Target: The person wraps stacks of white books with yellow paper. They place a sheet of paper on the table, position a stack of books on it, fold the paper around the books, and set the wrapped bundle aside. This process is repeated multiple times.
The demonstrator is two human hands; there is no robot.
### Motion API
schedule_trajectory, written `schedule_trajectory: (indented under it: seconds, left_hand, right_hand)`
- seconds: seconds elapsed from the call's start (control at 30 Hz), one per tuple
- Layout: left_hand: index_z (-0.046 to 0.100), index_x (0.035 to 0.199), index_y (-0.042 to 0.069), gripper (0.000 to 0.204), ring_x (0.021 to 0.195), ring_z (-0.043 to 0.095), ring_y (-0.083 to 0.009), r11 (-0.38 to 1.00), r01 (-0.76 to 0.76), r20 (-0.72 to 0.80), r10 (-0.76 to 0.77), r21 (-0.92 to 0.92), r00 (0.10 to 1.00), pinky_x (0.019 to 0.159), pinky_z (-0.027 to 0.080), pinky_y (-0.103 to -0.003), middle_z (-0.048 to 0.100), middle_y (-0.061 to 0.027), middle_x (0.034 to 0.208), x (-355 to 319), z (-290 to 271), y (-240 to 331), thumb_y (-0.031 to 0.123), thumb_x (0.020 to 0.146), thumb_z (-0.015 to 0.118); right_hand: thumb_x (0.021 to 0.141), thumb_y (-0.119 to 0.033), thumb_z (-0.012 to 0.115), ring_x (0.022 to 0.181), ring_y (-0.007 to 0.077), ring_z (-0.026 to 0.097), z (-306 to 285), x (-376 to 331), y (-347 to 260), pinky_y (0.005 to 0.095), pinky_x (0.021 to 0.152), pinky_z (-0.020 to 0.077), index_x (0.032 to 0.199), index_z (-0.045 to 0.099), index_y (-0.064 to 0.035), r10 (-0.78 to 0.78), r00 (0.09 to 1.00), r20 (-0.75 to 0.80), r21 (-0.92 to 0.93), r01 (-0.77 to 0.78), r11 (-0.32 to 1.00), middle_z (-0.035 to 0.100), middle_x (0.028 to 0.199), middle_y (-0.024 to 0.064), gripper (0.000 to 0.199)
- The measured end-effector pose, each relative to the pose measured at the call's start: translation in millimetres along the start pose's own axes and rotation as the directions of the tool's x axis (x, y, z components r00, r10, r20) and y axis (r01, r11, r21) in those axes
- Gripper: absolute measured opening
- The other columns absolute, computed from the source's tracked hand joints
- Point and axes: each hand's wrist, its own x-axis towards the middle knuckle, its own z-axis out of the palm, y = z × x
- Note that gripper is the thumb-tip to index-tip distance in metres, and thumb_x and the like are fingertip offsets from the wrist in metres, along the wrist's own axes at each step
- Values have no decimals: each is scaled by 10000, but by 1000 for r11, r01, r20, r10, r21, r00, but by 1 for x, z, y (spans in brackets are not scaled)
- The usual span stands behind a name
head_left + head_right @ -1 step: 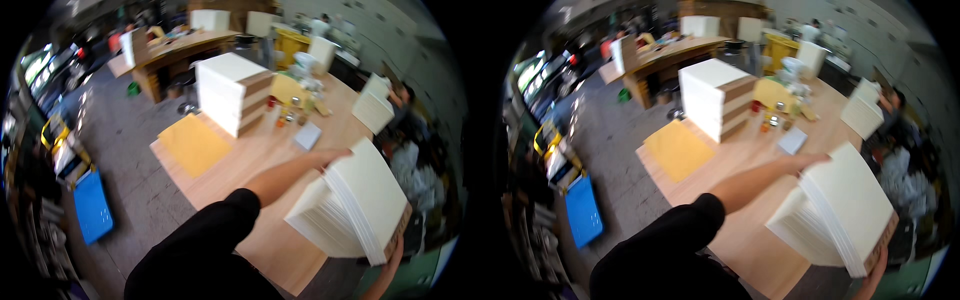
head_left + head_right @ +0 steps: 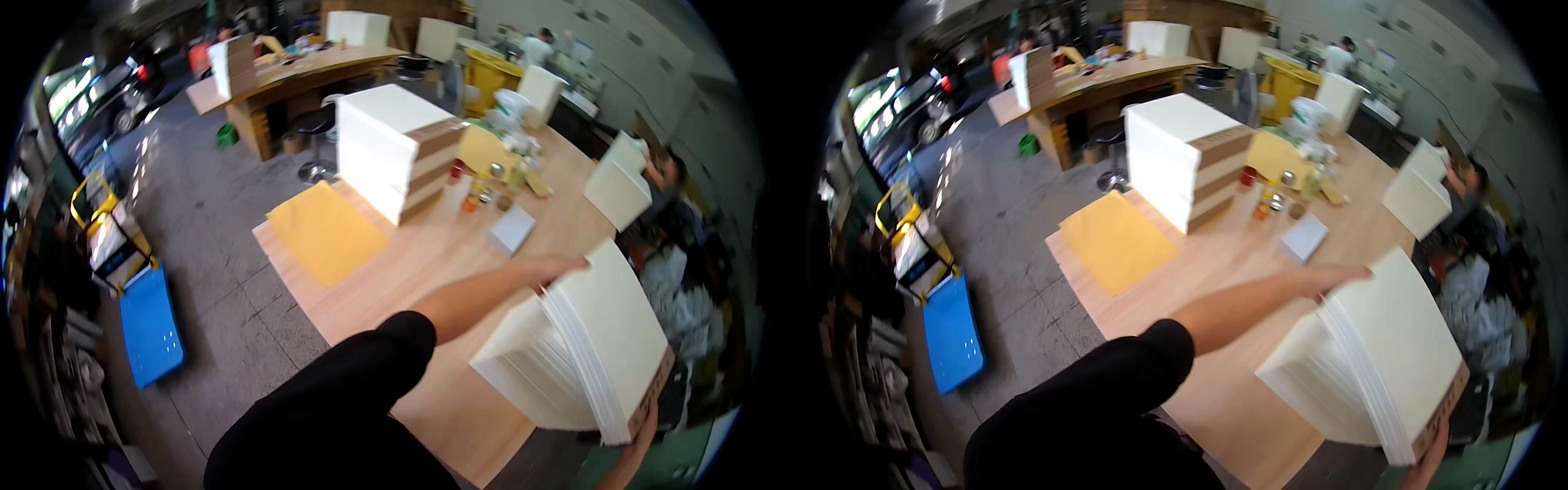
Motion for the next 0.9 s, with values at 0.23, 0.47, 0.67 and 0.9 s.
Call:
schedule_trajectory:
  seconds: [0.23, 0.47, 0.67, 0.9]
  left_hand:
    - [627, 1165, -66, 826, 948, 624, -258, 987, -159, -68, 157, -27, 985, 801, 507, -369, 665, -151, 1063, -140, -71, -34, 686, 824, 591]
    - [516, 1330, -19, 525, 1154, 567, -180, 717, -190, -88, 178, -671, 980, 986, 468, -339, 594, -114, 1274, -265, -152, -188, 302, 932, 636]
    - [481, 1363, -41, 539, 1133, 601, -224, 769, -2, -263, -217, -639, 940, 979, 483, -370, 606, -132, 1273, -362, -192, -338, 268, 935, 592]
    - [521, 1310, -50, 541, 1147, 572, -221, 734, 276, -90, -416, -620, 905, 935, 484, -368, 586, -140, 1275, -378, -188, -381, 305, 924, 656]
  right_hand:
    - [859, -276, 684, 973, 212, 619, 98, -54, 64, 345, 841, 524, 1270, 525, -40, -233, 968, -89, -99, 224, 970, 612, 1099, 76, 500]
    - [827, -275, 710, 903, 203, 625, 137, -158, 178, 332, 775, 533, 1183, 555, -50, -238, 962, 134, -196, 262, 945, 610, 1022, 71, 449]
    - [731, -161, 759, 895, 190, 579, 196, -212, 316, 370, 789, 501, 1181, 557, -5, 136, 947, 292, -187, -83, 979, 598, 1024, 76, 518]
    - [822, -278, 656, 1100, 300, 588, 156, -182, 416, 464, 946, 487, 1335, 503, -24, 661, 707, 251, -117, -656, 746, 608, 1194, 142, 593]
